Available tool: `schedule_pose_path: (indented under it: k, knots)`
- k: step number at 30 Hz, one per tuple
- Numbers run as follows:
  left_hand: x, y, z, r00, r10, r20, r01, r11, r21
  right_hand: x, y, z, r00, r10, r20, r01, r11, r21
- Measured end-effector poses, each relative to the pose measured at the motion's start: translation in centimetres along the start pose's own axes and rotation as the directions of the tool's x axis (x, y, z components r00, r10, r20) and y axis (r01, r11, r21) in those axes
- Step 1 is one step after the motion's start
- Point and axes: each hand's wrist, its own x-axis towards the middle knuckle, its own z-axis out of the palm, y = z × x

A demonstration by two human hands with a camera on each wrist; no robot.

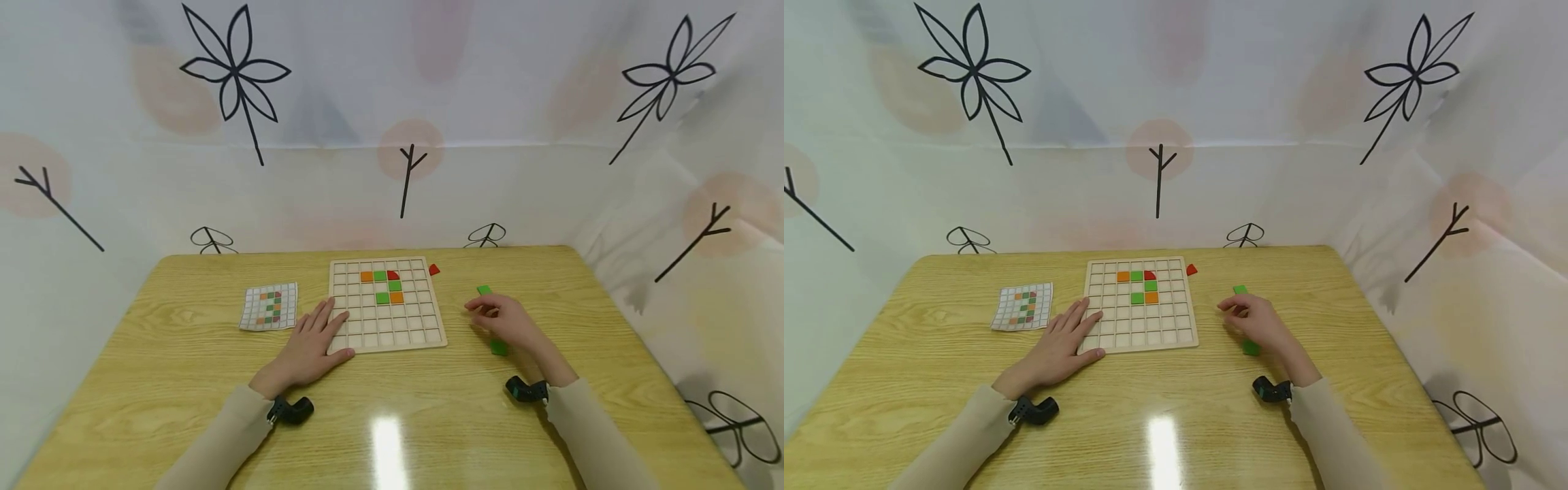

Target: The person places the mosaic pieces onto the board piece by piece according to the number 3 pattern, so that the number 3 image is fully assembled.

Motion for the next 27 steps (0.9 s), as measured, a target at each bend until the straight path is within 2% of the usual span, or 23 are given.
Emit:
schedule_pose_path:
  k: [11, 19, 24, 27]
  knots:
    - [0.1, 0.1, 0.0, 1.0, -0.007, 0.006, 0.007, 1.0, -0.003, -3.1, 1.7, -2.3, 0.995, -0.01, 0.1, 0.013, 0.999, -0.029]
    - [0.1, 0.2, 0.0, 1.0, -0.004, 0.004, 0.004, 1.0, -0.011, -4.5, 2.0, -3.6, 0.979, 0.0, 0.202, -0.013, 0.998, 0.06]
    - [0.0, 0.1, 0.0, 1.0, -0.003, 0.0, 0.003, 1.0, -0.014, -4.8, 2.5, -3.8, 0.965, -0.05, 0.259, 0.025, 0.995, 0.099]
    - [0.0, 0.2, 0.0, 1.0, -0.007, 0.006, 0.007, 1.0, -0.011, -4.8, 2.9, -3.9, 0.955, -0.059, 0.291, 0.021, 0.991, 0.134]
